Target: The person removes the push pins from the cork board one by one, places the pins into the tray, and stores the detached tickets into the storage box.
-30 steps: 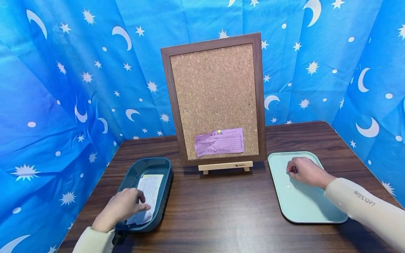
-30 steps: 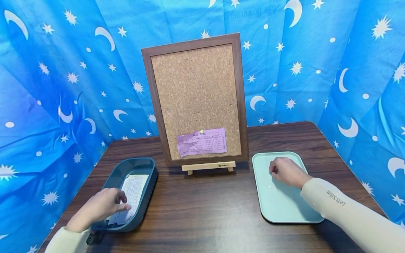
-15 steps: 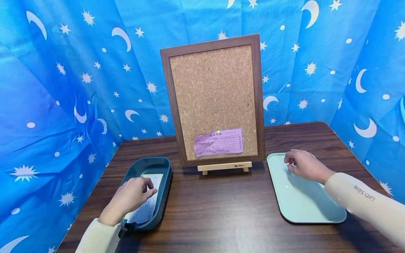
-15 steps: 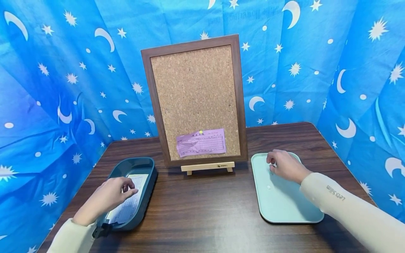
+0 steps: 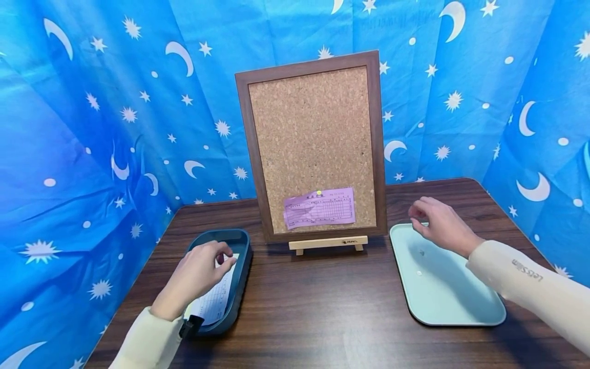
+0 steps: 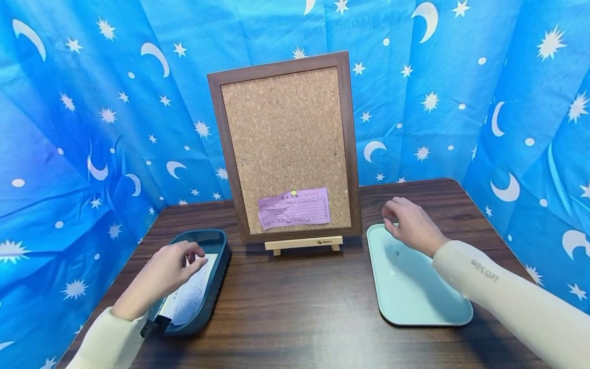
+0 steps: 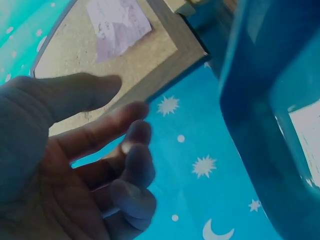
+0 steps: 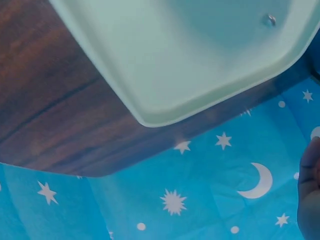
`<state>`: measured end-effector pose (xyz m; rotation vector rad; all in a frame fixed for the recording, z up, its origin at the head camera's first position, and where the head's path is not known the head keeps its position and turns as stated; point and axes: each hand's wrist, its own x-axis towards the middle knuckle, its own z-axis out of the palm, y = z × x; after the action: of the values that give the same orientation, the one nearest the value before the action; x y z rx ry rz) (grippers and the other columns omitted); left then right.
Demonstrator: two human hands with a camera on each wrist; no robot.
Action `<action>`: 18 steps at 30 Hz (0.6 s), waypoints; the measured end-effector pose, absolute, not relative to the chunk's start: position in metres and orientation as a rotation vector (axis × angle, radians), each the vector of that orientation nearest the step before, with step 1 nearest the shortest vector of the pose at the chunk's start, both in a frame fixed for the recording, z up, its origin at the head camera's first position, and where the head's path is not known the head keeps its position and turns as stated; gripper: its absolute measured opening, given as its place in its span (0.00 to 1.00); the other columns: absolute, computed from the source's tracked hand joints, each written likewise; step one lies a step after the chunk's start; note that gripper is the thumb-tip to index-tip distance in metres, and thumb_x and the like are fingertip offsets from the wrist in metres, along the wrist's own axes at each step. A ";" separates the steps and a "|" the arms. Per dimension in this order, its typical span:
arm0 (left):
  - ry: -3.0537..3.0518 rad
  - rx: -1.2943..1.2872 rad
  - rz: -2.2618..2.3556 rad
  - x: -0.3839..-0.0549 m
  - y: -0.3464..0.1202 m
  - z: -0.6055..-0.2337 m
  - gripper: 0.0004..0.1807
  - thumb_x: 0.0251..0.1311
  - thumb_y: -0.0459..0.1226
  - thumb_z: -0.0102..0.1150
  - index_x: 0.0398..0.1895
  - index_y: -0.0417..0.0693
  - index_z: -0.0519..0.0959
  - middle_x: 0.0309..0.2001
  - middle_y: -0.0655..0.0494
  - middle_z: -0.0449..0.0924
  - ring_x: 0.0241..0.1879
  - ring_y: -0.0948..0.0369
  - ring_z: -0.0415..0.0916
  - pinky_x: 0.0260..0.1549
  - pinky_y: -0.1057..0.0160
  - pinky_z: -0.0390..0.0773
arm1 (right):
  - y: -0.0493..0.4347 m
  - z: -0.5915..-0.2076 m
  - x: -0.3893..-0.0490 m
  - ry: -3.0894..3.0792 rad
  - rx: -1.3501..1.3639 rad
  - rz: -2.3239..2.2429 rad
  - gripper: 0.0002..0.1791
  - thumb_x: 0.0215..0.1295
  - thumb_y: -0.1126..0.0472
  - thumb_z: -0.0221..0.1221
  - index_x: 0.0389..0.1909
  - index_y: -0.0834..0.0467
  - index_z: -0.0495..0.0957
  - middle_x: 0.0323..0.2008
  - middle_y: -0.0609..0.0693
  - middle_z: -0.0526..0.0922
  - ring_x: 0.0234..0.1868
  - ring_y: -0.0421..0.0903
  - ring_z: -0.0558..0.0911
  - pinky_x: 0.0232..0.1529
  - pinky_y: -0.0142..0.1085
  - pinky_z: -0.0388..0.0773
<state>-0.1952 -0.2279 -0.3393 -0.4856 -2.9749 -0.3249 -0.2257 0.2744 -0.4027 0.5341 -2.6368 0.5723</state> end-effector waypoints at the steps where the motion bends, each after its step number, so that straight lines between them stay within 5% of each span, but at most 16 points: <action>1: -2.954 -0.490 -0.336 -0.196 -0.226 -0.339 0.07 0.56 0.39 0.66 0.35 0.46 0.81 0.27 0.56 0.74 0.22 0.61 0.67 0.20 0.64 0.70 | 0.273 -0.401 -0.227 -2.621 0.533 0.570 0.09 0.53 0.69 0.65 0.36 0.60 0.77 0.33 0.51 0.76 0.36 0.49 0.77 0.40 0.47 0.77; 18: -2.705 -0.540 -0.524 -0.217 -0.184 -0.335 0.10 0.60 0.38 0.62 0.42 0.44 0.80 0.33 0.53 0.77 0.23 0.61 0.68 0.20 0.64 0.71 | 0.250 -0.370 -0.238 -2.446 0.559 0.635 0.10 0.55 0.68 0.65 0.37 0.60 0.77 0.35 0.52 0.77 0.38 0.51 0.76 0.42 0.48 0.76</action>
<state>-0.2172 -0.1843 -0.3353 -0.5399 -2.7054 -0.5242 -0.2379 0.2503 -0.3696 0.5590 -2.4463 0.6350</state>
